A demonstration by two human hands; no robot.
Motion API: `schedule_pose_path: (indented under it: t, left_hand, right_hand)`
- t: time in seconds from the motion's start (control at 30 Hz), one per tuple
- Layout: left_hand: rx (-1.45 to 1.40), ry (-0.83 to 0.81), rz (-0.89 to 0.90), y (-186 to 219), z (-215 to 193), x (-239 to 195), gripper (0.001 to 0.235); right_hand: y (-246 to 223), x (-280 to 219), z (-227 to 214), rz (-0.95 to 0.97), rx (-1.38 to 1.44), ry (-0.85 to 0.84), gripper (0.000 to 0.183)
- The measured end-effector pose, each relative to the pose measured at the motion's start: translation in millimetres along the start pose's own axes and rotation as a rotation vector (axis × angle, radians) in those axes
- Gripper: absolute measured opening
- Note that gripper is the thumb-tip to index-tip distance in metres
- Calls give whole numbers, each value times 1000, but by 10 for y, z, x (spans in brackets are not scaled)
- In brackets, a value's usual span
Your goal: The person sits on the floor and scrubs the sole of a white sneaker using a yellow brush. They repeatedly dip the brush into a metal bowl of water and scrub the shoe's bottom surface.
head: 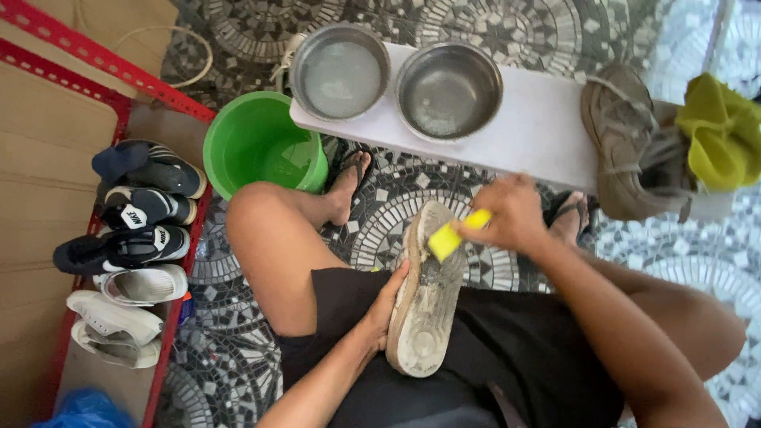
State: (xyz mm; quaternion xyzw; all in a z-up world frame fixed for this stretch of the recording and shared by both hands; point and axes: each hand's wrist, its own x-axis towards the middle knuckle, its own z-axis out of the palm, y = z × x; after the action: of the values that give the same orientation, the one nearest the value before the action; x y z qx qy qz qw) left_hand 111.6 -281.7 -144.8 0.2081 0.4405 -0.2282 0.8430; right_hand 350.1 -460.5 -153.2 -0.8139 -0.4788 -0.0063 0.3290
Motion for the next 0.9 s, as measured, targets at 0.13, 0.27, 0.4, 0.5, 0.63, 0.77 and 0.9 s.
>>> schedule_pose_path:
  t: [0.13,0.27,0.4,0.5,0.63,0.77,0.9]
  left_hand:
    - [55,23,5,-50,62,-31,105]
    - [122,40,39,-23,-44,87,104]
    - [180,81,91,-76,9,9,95]
    - [188,154,95,-87,64,-137,92]
    - [229,138,163,-41,-8,22,77]
    - [187,24,305,-106,-415,420,66]
    - [237,-356,331,-80,-1109,1246,67]
  right_hand:
    - [-399,-67,-92,-9,-41,82,54]
    - [14,-182,53,57,-14,94,50]
    - [-137,-308,184,4,15,179,50]
    - [-177,-411,234,26,73,101,59]
    - [-12,-403,261,67,27,130,58]
    - [-204,-165,53,54,255,249,51]
    - [-230,-51,-344,18,168,302,56]
